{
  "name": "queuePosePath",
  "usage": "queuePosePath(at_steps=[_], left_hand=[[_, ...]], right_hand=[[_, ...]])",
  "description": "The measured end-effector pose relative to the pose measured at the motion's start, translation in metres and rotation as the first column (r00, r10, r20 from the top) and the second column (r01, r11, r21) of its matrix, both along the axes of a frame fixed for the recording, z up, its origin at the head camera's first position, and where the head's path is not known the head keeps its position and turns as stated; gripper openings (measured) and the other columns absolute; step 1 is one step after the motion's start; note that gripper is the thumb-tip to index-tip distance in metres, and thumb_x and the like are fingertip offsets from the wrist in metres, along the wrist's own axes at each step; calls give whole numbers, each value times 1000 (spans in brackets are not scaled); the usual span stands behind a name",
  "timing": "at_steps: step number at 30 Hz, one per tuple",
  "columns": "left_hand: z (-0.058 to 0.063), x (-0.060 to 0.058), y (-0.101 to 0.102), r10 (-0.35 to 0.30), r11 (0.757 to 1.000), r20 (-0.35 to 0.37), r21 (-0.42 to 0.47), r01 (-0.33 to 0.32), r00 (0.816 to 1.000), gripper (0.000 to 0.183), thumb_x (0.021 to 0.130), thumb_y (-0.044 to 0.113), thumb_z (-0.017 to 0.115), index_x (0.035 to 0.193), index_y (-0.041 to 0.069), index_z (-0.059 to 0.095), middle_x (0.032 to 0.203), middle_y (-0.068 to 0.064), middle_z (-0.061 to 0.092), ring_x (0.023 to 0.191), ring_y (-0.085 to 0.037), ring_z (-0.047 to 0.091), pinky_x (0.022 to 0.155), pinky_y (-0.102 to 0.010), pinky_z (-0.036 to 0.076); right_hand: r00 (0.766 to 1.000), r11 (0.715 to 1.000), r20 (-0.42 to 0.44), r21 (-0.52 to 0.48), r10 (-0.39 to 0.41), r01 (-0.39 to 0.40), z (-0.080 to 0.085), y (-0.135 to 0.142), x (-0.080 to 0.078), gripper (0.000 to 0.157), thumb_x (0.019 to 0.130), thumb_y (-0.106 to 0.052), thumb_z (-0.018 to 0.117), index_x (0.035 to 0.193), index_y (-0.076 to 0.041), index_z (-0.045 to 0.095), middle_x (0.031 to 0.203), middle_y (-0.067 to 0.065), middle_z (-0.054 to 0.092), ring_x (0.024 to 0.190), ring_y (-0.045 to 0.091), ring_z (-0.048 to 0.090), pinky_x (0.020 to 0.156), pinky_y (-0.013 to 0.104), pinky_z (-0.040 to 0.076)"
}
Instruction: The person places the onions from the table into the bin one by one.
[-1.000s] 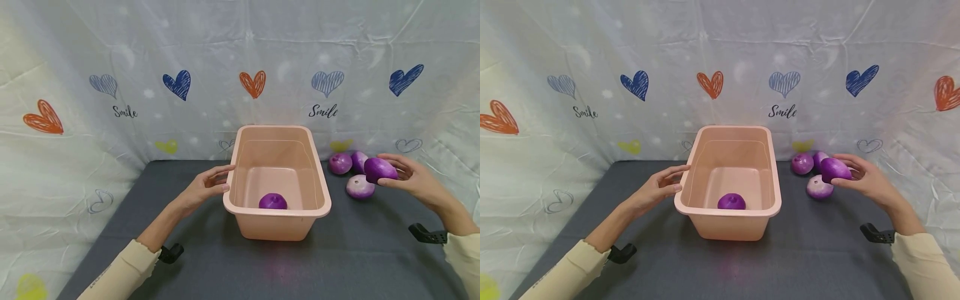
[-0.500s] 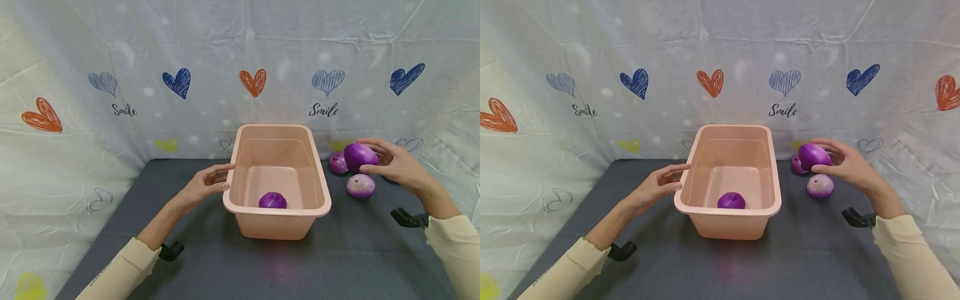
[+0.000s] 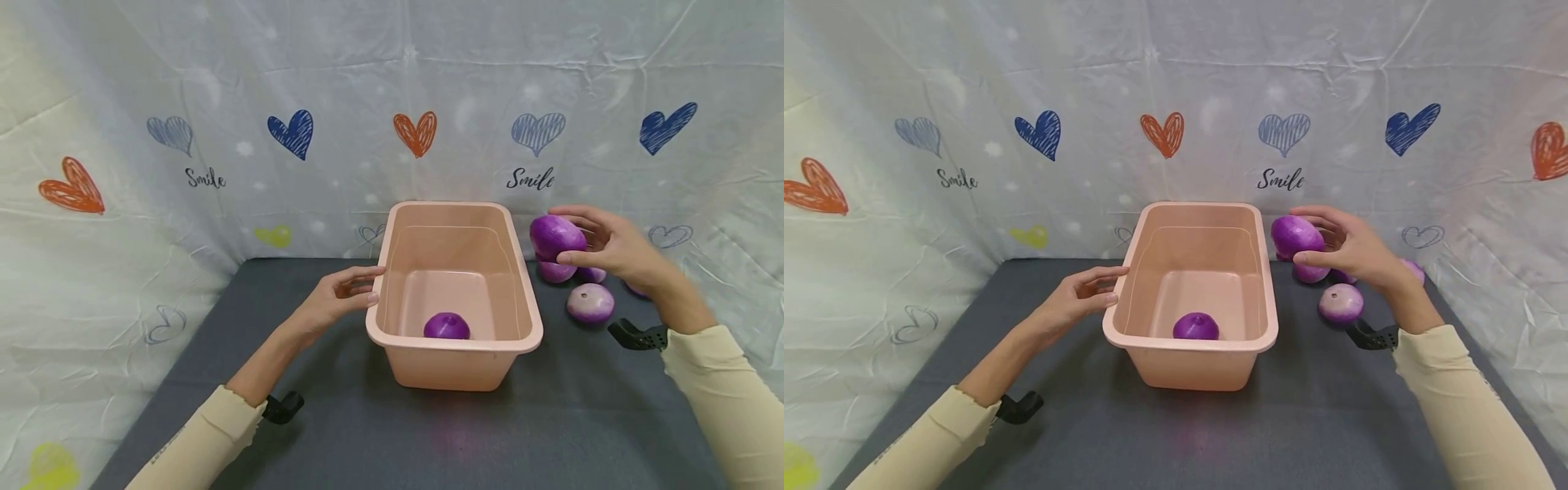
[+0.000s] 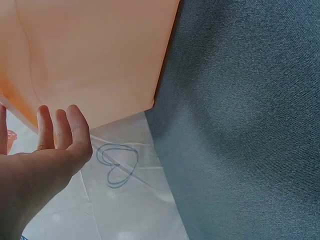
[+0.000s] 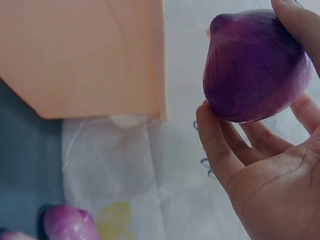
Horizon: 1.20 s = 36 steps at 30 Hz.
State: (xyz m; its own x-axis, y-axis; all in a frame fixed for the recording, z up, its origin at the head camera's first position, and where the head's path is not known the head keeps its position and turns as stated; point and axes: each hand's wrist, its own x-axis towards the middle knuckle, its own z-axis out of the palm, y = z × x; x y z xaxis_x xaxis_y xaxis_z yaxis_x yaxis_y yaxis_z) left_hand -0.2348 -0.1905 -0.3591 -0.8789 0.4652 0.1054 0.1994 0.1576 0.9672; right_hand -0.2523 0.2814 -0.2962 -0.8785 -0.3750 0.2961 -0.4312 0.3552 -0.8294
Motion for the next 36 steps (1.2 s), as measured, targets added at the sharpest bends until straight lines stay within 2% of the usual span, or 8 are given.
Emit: queuePosePath(at_steps=[3,7,14,21,25,32,36], left_hand=[[1,-1,1,-2,1000,0,-4,2,1000,54,99,20,70,149,15,54,151,-6,45,138,-32,43,110,-54,37],[3,-1,1,2,1000,7,-5,-2,1000,54,98,20,71,149,14,54,151,-7,46,136,-33,45,109,-54,39],[2,0,0,0,1000,15,7,0,1000,55,98,19,71,150,12,53,148,-11,49,133,-35,49,106,-53,43],[3,2,2,-8,1000,19,17,8,1000,54,99,19,70,150,13,54,148,-12,49,131,-32,51,104,-51,45],[3,2,3,-2,1000,22,11,1,1000,53,99,19,70,149,14,54,148,-12,48,130,-30,52,104,-50,46],[3,3,3,0,1000,23,11,0,1000,53,99,19,70,149,15,54,147,-12,49,128,-30,54,104,-51,46],[3,3,2,6,1000,23,11,-6,1000,53,99,20,70,149,15,54,147,-12,49,128,-30,54,104,-52,45]], right_hand=[[1000,999,0,35,-9,9,3,-6,-1,67,89,-6,79,149,-15,51,143,5,55,129,29,53,92,23,51],[1000,998,5,51,24,-24,6,-18,-6,66,88,-9,81,148,-16,53,146,4,52,130,33,51,91,26,52],[987,988,-36,8,155,-155,7,-39,-17,69,85,0,80,147,-9,52,143,11,53,126,33,55,92,32,54],[972,972,-17,-18,235,-235,6,-57,-22,69,84,-2,83,146,-14,55,143,8,55,124,31,58,93,36,54],[958,958,-13,-39,285,-285,6,-62,-23,70,84,2,82,146,-10,53,144,11,54,124,34,57,93,39,54],[968,968,7,-20,251,-251,2,-58,-23,68,85,-2,82,146,-11,53,145,9,52,128,33,55,96,35,51],[965,964,24,-58,260,-258,1,-55,-22,67,87,3,79,147,-8,51,145,12,52,130,36,52,99,37,49]])
